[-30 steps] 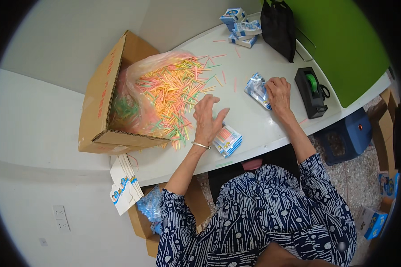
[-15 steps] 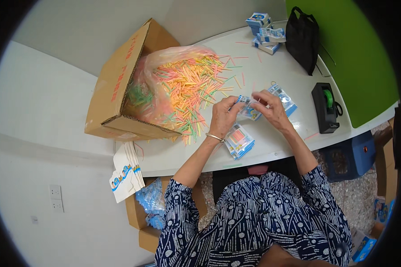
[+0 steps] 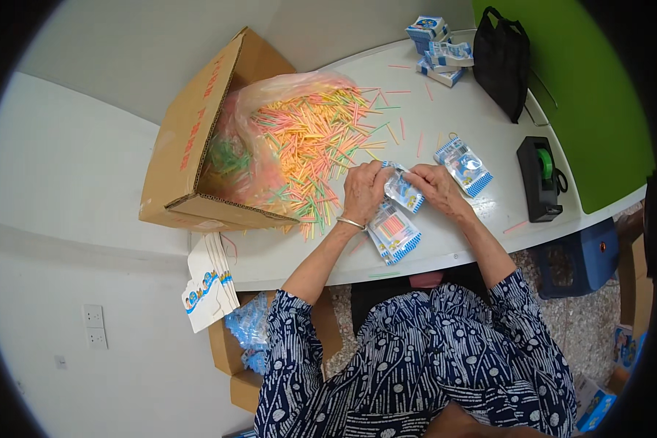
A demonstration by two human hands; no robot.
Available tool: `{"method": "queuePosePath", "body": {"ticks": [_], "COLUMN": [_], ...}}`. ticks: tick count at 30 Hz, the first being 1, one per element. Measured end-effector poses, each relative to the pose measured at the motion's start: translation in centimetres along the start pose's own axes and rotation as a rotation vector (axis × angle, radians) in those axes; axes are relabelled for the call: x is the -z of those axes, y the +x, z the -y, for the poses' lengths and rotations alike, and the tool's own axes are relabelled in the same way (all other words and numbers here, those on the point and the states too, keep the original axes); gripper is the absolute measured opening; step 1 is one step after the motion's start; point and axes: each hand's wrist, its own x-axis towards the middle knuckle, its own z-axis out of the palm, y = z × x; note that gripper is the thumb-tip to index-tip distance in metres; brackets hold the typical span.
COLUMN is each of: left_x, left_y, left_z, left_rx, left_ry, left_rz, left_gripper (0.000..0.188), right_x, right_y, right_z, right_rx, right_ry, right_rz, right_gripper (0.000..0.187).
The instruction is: Packaging small colorful plastic items into individual plastic bags and arranging them on a table in a workshop environment.
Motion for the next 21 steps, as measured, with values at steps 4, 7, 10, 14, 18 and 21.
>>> {"method": "queuePosePath", "body": {"ticks": [4, 7, 10, 14, 18, 21], "left_x": [0.3, 3.0, 4.9, 4.6, 4.1, 4.2], "left_y": [1.1, 3.2, 4.1, 5.0, 6.3, 6.5], "left_z": [1.6, 4.3, 7.6, 8.3, 9.0, 10.0], "left_rx": [-0.078, 0.047, -0.161, -0.067, -0.005, -0.025], "left_ry": [-0.197, -0.07, 0.56, 0.703, 0.766, 0.822], "left_rz": [-0.034, 0.025, -0.04, 0.213, 0.324, 0.325], "left_gripper": [0.018, 0.021, 0.035, 0.049, 0.05, 0.047], "right_x": [-0.3, 0.1, 0.1, 0.2, 0.0, -0.2], "right_y": [0.2, 0.2, 0.4, 0.3, 0.4, 0.6], "right_z": [-0.6, -0.8, -0.7, -0.8, -1.4, -1.2], "right_rx": [0.085, 0.077, 0.085, 0.067, 0.074, 0.07], "right_ry": [-0.012, -0.022, -0.009, -0.019, -0.017, -0.021], "right_rz": [-0.089, -0.142, -0.165, -0.174, -0.176, -0.148], "right_gripper": [0.025, 0.025, 0.025, 0.025, 0.025, 0.026]}}
